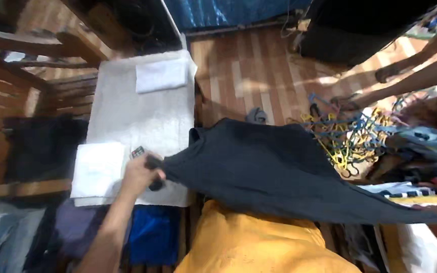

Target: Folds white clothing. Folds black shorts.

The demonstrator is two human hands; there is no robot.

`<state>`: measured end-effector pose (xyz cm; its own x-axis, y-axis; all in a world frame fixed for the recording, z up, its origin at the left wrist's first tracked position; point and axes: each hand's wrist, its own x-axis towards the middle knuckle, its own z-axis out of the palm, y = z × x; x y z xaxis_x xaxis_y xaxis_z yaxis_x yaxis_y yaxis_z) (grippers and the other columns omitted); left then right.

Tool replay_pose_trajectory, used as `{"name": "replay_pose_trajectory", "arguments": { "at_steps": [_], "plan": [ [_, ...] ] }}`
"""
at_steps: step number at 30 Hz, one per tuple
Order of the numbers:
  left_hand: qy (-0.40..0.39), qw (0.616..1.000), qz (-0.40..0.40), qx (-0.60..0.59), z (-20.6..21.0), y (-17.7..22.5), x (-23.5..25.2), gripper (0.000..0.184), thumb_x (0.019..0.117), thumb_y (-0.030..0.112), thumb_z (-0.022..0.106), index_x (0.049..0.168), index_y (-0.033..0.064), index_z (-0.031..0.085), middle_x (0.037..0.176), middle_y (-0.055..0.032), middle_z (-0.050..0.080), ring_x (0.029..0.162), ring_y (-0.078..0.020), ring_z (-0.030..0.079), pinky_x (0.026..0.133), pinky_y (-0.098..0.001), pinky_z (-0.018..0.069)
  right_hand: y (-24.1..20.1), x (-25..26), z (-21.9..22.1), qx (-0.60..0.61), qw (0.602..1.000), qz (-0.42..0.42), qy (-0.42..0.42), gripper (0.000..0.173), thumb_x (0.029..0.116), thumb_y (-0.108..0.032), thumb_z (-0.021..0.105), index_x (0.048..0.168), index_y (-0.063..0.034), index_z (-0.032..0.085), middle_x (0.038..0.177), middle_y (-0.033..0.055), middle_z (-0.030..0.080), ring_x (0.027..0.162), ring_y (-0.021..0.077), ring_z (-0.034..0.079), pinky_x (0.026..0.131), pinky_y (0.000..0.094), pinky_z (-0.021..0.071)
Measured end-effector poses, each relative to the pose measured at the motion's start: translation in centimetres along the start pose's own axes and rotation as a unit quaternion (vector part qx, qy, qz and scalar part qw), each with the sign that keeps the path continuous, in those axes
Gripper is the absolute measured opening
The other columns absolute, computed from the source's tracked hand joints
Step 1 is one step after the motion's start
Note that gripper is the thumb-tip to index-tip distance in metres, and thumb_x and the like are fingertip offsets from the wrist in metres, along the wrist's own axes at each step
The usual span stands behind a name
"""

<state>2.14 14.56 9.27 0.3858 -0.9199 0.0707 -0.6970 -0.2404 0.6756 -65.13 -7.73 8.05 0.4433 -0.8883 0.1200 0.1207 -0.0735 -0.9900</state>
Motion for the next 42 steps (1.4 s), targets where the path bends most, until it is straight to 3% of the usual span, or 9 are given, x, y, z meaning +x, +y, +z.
{"name": "replay_pose_trajectory", "arguments": {
  "at_steps": [4, 9, 12, 15, 22, 30, 34, 38, 42],
  "plan": [
    [-0.142, 0.978, 0.074, 0.135, 3.1, -8.3, -7.4, 0.022, 0.0813, 0.01, 0.078, 0.103, 0.0126, 0.078, 0.097, -0.0071, 0.073, 0.09, -0.0239, 0.072, 0.084, -0.0483, 0.06, 3.9, -4.3, 2.5, -0.01, 0.988, 0.123, 0.096, 0.012, 0.0908, -0.031, 0.074, 0.102, -0.0331, 0.077, 0.099, -0.0165, 0.075, 0.087, -0.0023, 0.069, 0.078, 0.0172, 0.0582],
    [-0.094, 0.995, 0.006, 0.031, 3.2, -4.9, -4.4, 0.026, 0.0932, -0.005, 0.055, 0.111, 0.0032, 0.073, 0.118, -0.0127, 0.068, 0.111, -0.0242, 0.066, 0.097, -0.0479, 0.0547, 6.6, -0.6, 4.0, -0.114, 0.951, 0.138, 0.25, 0.027, 0.1038, -0.006, 0.043, 0.131, -0.0071, 0.046, 0.114, -0.0065, 0.063, 0.102, 0.0031, 0.065, 0.093, 0.0292, 0.0572],
    [-0.003, 0.986, -0.132, -0.103, 3.8, -2.2, -1.8, 0.027, 0.1069, 0.014, 0.048, 0.124, -0.0006, 0.062, 0.11, -0.0079, 0.069, 0.097, -0.0091, 0.066, 0.089, -0.0367, 0.0559, 6.3, 3.2, 5.2, -0.314, 0.896, 0.205, 0.237, 0.04, 0.1064, -0.012, 0.046, 0.139, 0.0108, 0.047, 0.135, 0.0226, 0.056, 0.119, 0.0167, 0.058, 0.104, 0.0322, 0.0483],
    [0.0, 0.989, -0.114, -0.09, 4.6, -1.9, -0.3, 0.035, 0.1107, 0.025, 0.042, 0.127, 0.0, 0.06, 0.106, -0.0095, 0.068, 0.092, -0.0092, 0.065, 0.086, -0.0376, 0.0555, 7.1, 5.4, 4.3, -0.47, 0.838, 0.251, 0.118, 0.039, 0.1065, -0.02, 0.051, 0.125, 0.014, 0.059, 0.124, 0.0372, 0.06, 0.12, 0.0455, 0.059, 0.106, 0.058, 0.0432],
    [-0.065, 0.992, -0.096, 0.055, 5.2, -3.8, -1.0, 0.035, 0.0992, 0.033, 0.068, 0.131, 0.0169, 0.065, 0.063, -0.0041, 0.059, 0.05, -0.0157, 0.053, 0.052, -0.0401, 0.0491, 6.9, 5.6, 3.0, -0.555, 0.749, 0.362, 0.022, 0.043, 0.1115, -0.026, 0.042, 0.126, 0.0089, 0.062, 0.121, 0.0378, 0.063, 0.118, 0.0548, 0.059, 0.101, 0.0714, 0.0396],
    [-0.005, 0.985, -0.111, 0.13, 4.4, -4.6, -3.6, 0.052, 0.0876, 0.042, 0.076, 0.132, 0.0161, 0.067, 0.074, -0.0079, 0.064, 0.055, -0.0187, 0.053, 0.056, -0.0433, 0.048, 8.1, 5.5, 4.3, -0.596, 0.684, 0.419, 0.034, 0.051, 0.112, -0.039, 0.036, 0.135, 0.0022, 0.055, 0.116, 0.0392, 0.064, 0.113, 0.0601, 0.06, 0.091, 0.0773, 0.0431],
    [-0.061, 0.969, -0.066, 0.231, 5.8, -6.1, -4.3, 0.059, 0.0874, 0.046, 0.075, 0.135, 0.0126, 0.064, 0.077, -0.0105, 0.068, 0.071, -0.0311, 0.065, 0.081, -0.0581, 0.0532, 11.2, 6.0, 5.4, -0.609, 0.656, 0.445, -0.034, 0.055, 0.1105, -0.044, 0.038, 0.138, 0.002, 0.052, 0.118, 0.0369, 0.064, 0.114, 0.057, 0.062, 0.09, 0.0739, 0.0463],
    [-0.097, 0.96, -0.005, 0.262, 6.8, -2.1, -0.8, 0.074, 0.0865, 0.04, 0.075, 0.151, 0.0146, 0.049, 0.126, -0.0221, 0.064, 0.117, -0.047, 0.061, 0.096, -0.068, 0.0471, 13.9, 8.2, 5.3, -0.483, 0.814, 0.322, 0.018, 0.06, 0.1072, -0.03, 0.053, 0.155, 0.0015, 0.035, 0.146, 0.0384, 0.044, 0.129, 0.0546, 0.05, 0.105, 0.0679, 0.042],
    [-0.118, 0.986, 0.054, 0.103, 11.6, 4.5, 5.7, 0.068, 0.101, 0.041, 0.06, 0.156, 0.007, 0.04, 0.153, -0.02, 0.047, 0.14, -0.0364, 0.049, 0.111, -0.0577, 0.0428, 14.3, 13.8, 7.5, -0.331, 0.93, 0.16, 0.009, 0.069, 0.1054, -0.045, 0.041, 0.163, -0.0107, 0.025, 0.168, 0.0194, 0.022, 0.153, 0.0343, 0.027, 0.122, 0.0571, 0.0275]
  ]
}}
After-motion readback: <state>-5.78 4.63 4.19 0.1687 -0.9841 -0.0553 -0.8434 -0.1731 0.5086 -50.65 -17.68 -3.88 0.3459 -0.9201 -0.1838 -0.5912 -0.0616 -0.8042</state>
